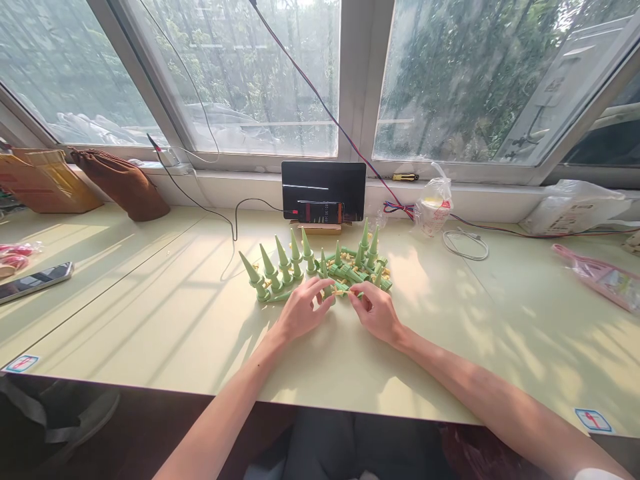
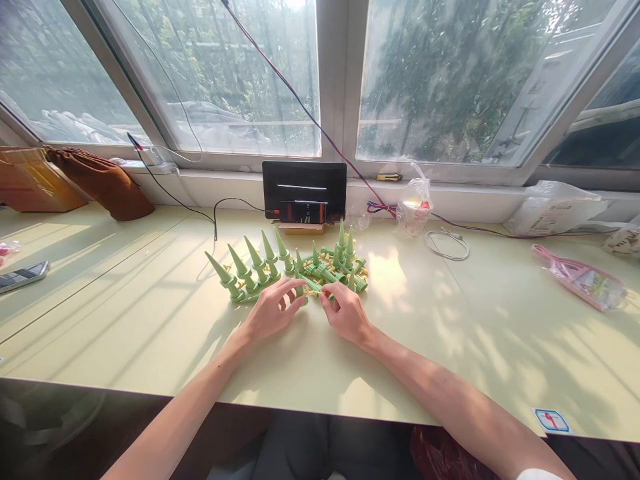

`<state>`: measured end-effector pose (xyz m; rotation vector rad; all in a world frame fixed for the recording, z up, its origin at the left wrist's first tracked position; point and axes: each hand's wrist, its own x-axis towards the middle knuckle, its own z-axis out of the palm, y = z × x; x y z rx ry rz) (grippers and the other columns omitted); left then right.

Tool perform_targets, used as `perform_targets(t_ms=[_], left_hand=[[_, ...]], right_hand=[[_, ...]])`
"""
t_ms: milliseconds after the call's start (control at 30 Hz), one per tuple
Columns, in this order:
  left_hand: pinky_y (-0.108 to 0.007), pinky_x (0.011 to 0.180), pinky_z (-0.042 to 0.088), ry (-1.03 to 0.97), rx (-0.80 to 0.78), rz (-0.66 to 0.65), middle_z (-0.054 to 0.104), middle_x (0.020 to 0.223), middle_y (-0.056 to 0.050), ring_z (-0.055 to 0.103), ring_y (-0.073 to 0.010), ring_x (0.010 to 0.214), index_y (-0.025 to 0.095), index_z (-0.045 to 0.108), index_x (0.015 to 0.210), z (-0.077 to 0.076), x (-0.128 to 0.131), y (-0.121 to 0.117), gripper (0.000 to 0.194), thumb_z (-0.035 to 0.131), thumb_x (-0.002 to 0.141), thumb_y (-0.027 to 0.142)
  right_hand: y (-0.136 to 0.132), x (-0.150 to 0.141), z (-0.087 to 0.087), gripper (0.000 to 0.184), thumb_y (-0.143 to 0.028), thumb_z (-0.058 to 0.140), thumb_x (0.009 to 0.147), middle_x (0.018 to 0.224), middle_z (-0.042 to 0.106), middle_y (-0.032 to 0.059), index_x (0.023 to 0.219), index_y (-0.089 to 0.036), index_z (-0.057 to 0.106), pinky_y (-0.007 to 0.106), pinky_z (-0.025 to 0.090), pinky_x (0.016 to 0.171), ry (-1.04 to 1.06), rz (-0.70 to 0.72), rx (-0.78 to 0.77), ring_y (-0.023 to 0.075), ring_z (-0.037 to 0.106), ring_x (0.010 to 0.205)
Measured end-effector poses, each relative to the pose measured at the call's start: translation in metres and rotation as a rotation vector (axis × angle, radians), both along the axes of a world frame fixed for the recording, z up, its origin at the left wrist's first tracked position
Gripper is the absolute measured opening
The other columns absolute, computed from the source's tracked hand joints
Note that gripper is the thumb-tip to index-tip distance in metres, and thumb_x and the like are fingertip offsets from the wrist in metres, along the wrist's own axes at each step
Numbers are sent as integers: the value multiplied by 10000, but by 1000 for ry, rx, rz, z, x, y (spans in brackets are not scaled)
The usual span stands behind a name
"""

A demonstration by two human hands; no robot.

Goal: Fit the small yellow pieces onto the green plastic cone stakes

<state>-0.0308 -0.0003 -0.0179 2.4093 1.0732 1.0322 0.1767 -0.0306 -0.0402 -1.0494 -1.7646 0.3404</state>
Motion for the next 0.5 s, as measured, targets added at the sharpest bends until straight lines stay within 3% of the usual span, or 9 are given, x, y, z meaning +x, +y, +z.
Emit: perform_targets(t_ms=[367,500], left_hand=[[-202,531,570,-35,-36,-66,629,1018,-63,644,-137,786,222,621,1199,0,0,-3,306,613,893,235],[-211,544,580,-35,-24,-78,628,1031,-62,638,-122,745,238,620,1236,-1,0,-3,356,635,880,240]], right_hand=[[2,2,-5,200,-344,499,986,850,673,38,989,-201,638,251,455,522,-28,59,-50,87,447,485],[2,1,-6,214,-358,501,987,854,682,35,1013,-201,643,252,459,516,-25,62,-47,86,459,479]])
